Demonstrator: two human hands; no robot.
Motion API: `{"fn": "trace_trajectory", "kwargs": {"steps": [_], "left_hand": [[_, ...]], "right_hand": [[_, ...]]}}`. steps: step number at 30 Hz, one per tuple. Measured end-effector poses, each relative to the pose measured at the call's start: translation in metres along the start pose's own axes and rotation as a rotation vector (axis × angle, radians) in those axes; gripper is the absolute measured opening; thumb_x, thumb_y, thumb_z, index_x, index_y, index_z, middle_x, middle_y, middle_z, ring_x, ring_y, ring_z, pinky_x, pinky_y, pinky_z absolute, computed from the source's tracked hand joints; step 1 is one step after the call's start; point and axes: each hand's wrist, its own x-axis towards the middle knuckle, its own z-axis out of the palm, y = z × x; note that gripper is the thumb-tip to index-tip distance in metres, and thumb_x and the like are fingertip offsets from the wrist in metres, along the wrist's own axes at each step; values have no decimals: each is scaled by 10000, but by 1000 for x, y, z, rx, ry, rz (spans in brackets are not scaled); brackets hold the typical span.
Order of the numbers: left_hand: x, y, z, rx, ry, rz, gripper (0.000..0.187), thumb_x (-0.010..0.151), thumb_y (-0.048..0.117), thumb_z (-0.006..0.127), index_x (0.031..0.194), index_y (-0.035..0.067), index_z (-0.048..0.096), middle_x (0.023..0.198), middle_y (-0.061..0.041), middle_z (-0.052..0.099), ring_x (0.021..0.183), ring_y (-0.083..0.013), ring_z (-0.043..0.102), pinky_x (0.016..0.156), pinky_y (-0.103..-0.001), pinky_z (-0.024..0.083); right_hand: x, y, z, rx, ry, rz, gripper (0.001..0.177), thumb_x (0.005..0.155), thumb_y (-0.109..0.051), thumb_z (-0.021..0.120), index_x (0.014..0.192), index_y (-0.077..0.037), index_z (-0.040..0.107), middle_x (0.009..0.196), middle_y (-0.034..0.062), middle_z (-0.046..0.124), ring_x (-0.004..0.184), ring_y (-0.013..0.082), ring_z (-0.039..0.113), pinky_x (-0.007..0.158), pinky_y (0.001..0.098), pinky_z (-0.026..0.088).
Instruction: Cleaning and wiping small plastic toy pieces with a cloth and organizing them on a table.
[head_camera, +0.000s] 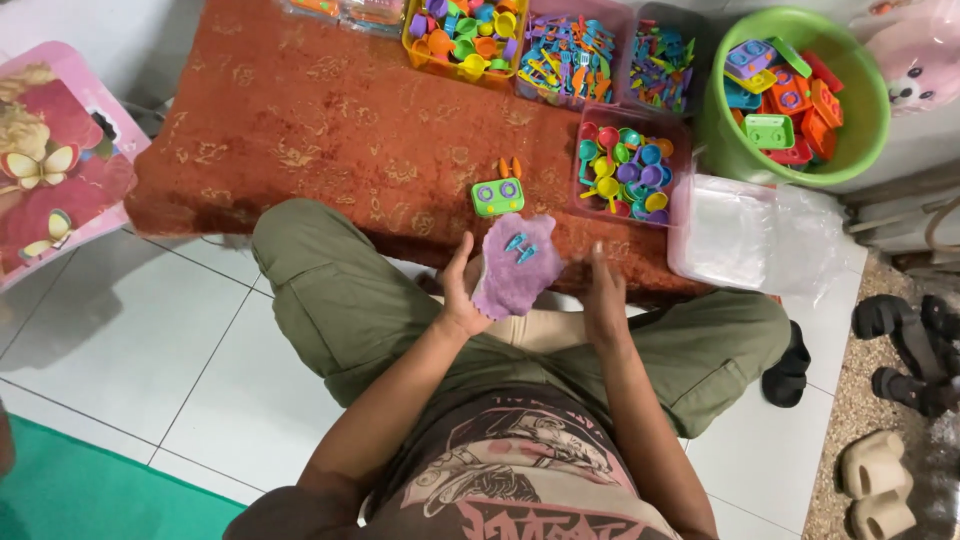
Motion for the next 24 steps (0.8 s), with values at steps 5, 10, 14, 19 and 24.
{"fn": "trace_trajectory", "kwargs": {"steps": [5,10,14,19,24], "left_hand": [[7,-11,-26,51,-11,-45,709,907,602,667,1297,9,654,1209,-211,707,1114,-346,694,1040,-485,524],[-11,-8,-16,75,22,-22,693,906,587,677,1284,6,666,1187,-207,716,1092,-340,703,1028,-475,531],[-8,-7,-28,80,1,-24,657,924,561,669,1283,11,667,1164,-185,723,1051,-316,706,952,-430,554],[-1,-7,-43,72,-31,-33,583,958,519,645,1276,32,664,1161,-150,723,1036,-277,701,928,-392,558],[1,-5,-47,78,-66,-58,547,956,542,642,1209,59,694,1089,-98,744,944,-217,707,779,-292,534]], "right_hand": [[-22,-2,21,335,-292,369,932,944,-703,486,1479,59,469,1524,379,396,1452,555,336,1206,633,218],[4,25,6,369,-97,118,291,1018,-316,653,1245,-138,696,1179,122,709,1122,291,694,1051,413,503],[-31,12,19,-167,-300,-531,307,978,-94,714,1283,-61,702,1300,155,699,1263,305,612,1095,480,471],[-46,9,33,-1015,-414,-1075,489,944,-108,704,1427,-109,627,1478,91,610,1409,311,513,1201,510,316],[-49,15,37,-1117,-412,-1114,571,979,-149,652,1519,-36,506,1500,153,566,1419,350,481,1222,518,284]]}}
